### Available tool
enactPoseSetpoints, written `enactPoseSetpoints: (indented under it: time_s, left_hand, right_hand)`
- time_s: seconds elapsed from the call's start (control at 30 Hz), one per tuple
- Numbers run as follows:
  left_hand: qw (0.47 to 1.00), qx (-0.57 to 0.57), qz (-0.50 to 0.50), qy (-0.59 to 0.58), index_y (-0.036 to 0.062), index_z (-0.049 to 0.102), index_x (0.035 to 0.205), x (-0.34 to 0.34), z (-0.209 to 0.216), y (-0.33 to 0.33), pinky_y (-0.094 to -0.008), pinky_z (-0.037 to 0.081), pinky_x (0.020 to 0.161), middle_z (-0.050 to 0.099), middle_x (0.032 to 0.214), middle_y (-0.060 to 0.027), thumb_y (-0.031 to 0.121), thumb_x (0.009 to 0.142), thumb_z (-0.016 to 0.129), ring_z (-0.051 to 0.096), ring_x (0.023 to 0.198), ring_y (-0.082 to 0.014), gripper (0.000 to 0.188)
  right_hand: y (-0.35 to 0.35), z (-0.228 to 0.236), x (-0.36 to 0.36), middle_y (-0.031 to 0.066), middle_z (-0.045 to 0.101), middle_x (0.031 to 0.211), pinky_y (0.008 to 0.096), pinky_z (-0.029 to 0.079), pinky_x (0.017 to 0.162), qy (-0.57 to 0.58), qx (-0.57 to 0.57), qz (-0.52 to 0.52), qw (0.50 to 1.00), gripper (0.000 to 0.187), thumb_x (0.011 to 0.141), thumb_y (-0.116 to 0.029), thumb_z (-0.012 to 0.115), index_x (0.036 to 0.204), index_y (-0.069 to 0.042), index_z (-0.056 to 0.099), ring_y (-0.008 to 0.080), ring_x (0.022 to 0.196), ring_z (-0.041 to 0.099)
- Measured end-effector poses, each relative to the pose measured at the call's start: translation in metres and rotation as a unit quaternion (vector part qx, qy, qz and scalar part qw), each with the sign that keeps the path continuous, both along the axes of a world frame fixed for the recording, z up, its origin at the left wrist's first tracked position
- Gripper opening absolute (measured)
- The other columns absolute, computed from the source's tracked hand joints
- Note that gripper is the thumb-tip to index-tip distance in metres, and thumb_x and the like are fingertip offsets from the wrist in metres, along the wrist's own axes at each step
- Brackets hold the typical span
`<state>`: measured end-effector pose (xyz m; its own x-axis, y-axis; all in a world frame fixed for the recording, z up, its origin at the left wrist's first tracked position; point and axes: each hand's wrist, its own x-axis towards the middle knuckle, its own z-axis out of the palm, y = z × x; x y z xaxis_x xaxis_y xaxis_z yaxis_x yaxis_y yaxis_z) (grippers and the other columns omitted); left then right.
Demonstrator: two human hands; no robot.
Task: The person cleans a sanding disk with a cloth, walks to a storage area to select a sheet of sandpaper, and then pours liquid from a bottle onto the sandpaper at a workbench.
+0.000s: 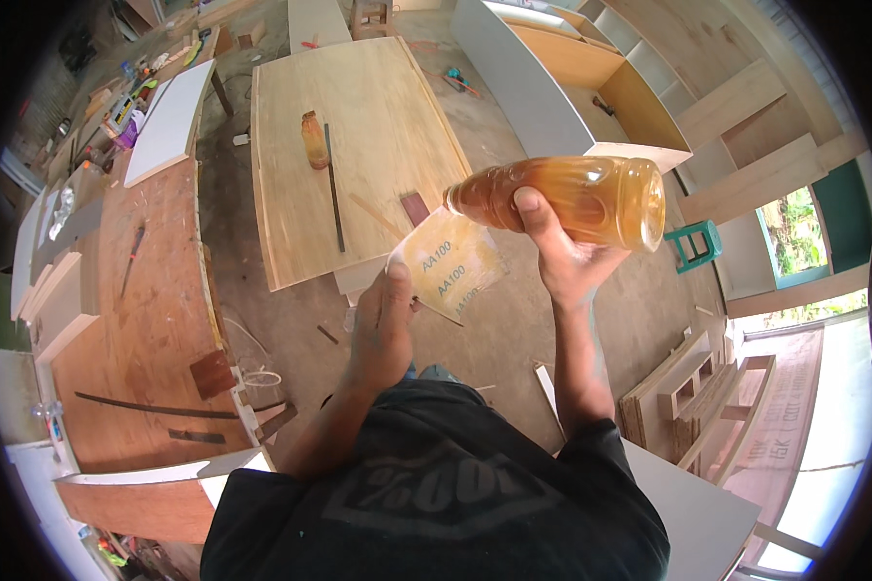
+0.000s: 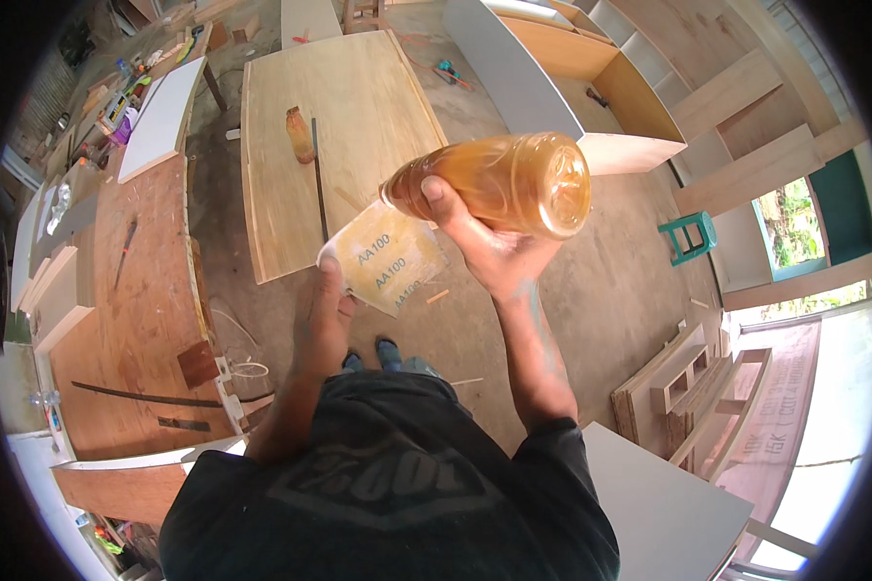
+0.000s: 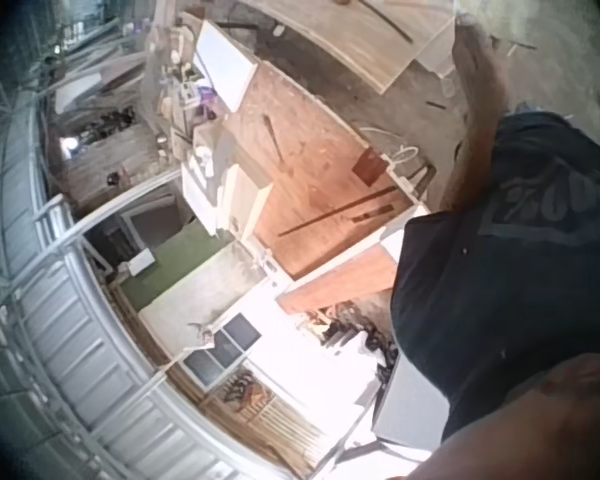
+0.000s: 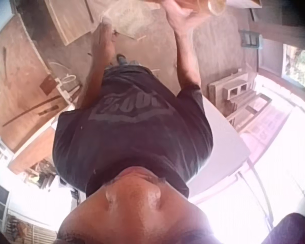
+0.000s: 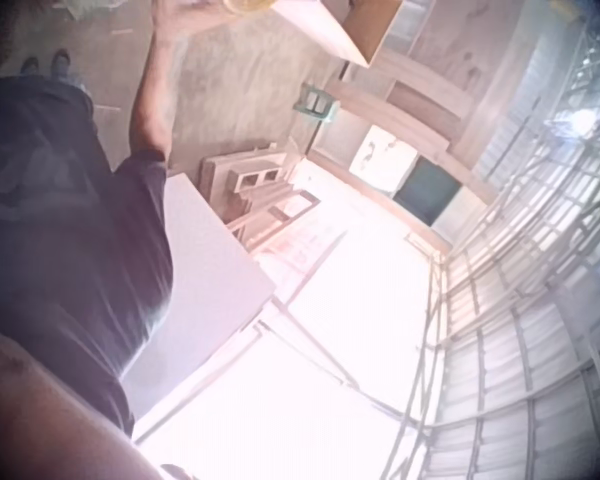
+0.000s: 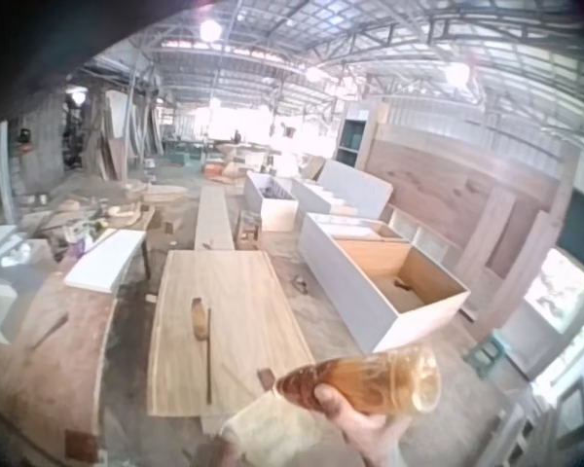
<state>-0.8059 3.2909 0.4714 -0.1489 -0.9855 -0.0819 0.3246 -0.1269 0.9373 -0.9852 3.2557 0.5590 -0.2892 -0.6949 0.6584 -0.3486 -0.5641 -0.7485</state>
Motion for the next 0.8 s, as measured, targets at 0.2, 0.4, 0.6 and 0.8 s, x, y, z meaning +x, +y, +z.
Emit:
enactPoseSetpoints:
  time_s: [0.2,0.4,0.6,0.8]
  left_hand:
    - [0.999,-0.023,-0.023,0.001,-0.0037,0.055,0.123,0.002,-0.005,0.001,-0.0253,0.045,0.081,0.064,0.106,-0.0075,0.044,0.104,0.039,0.059,0.095,-0.0115,0.054]
    - [0.999,-0.018,-0.037,-0.004,-0.0022,0.056,0.12,0.006,0.002,-0.001,-0.0208,0.042,0.073,0.06,0.095,-0.0021,0.047,0.104,0.039,0.052,0.08,-0.0054,0.054]
    - [0.996,-0.062,-0.061,0.021,0.0016,0.056,0.11,0.001,0.003,-0.004,-0.0214,0.037,0.067,0.05,0.085,0.0023,0.051,0.103,0.037,0.043,0.074,-0.0047,0.053]
    - [0.996,-0.08,-0.04,0.003,0.0033,0.055,0.108,0.004,0.003,-0.001,-0.0233,0.04,0.071,0.051,0.087,0.0012,0.052,0.104,0.033,0.045,0.077,-0.0074,0.053]
  right_hand:
    - [-0.003,0.004,-0.001,0.0066,0.069,0.09,0.0285,0.055,0.072,0.018,-0.01,-0.015,1.0,0.041,0.073,-0.013,0.086,0.102,0.002,0.062,0.0138,0.08,0.067]
    - [0.004,0.012,0.009,0.0065,0.068,0.092,0.0296,0.053,0.075,-0.012,-0.003,0.006,1.0,0.036,0.076,-0.012,0.083,0.102,0.002,0.064,0.015,0.081,0.064]
    - [0.014,0.001,0.017,0.0069,0.068,0.093,0.0291,0.053,0.075,-0.001,0.001,0.027,1.0,0.036,0.076,-0.011,0.083,0.103,0.003,0.063,0.0144,0.082,0.065]
    - [0.022,0.003,0.029,0.008,0.069,0.094,0.0292,0.053,0.075,0.015,0.032,0.081,0.996,0.039,0.075,-0.012,0.084,0.105,0.003,0.063,0.0148,0.082,0.066]
